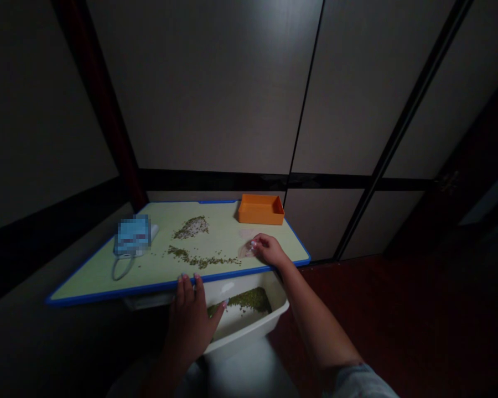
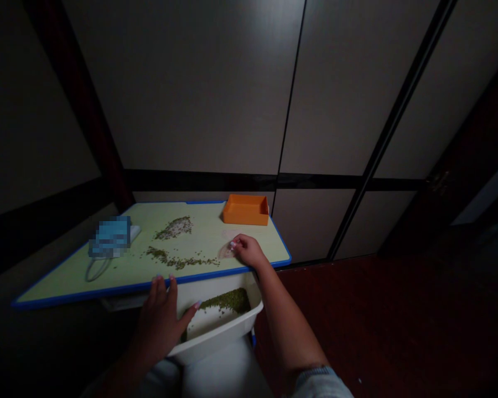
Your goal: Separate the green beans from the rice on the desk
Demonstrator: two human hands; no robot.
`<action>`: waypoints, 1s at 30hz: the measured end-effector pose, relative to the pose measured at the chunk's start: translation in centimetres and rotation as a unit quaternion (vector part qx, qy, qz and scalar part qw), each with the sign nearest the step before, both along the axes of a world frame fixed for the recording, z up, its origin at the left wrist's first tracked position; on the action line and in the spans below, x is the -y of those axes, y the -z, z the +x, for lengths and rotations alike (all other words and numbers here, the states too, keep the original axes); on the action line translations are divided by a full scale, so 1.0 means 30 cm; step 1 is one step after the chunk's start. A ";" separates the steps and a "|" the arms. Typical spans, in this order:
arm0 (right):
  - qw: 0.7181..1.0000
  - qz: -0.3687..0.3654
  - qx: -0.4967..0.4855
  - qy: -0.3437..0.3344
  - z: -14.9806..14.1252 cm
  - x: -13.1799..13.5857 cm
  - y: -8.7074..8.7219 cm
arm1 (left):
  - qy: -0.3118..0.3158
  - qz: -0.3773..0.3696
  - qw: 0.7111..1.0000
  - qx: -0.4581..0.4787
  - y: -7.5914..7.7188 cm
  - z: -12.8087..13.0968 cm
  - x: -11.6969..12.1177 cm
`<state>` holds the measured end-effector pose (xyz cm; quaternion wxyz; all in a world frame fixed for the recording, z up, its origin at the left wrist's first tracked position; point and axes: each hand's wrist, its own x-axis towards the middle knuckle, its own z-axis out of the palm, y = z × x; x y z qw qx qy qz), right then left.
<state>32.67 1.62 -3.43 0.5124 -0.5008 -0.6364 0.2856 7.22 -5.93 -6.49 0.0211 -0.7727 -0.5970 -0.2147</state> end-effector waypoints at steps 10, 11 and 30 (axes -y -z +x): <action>1.000 -0.004 0.006 -0.029 0.004 -0.013 0.017 | -0.002 -0.006 1.000 0.001 -0.007 0.002 0.011; 0.999 -0.005 0.008 -0.036 0.003 -0.012 0.016 | -0.001 -0.005 1.000 0.001 -0.007 0.002 0.010; 0.999 0.017 0.021 0.030 0.011 -0.015 0.018 | 0.017 0.024 1.000 0.008 0.025 -0.005 -0.009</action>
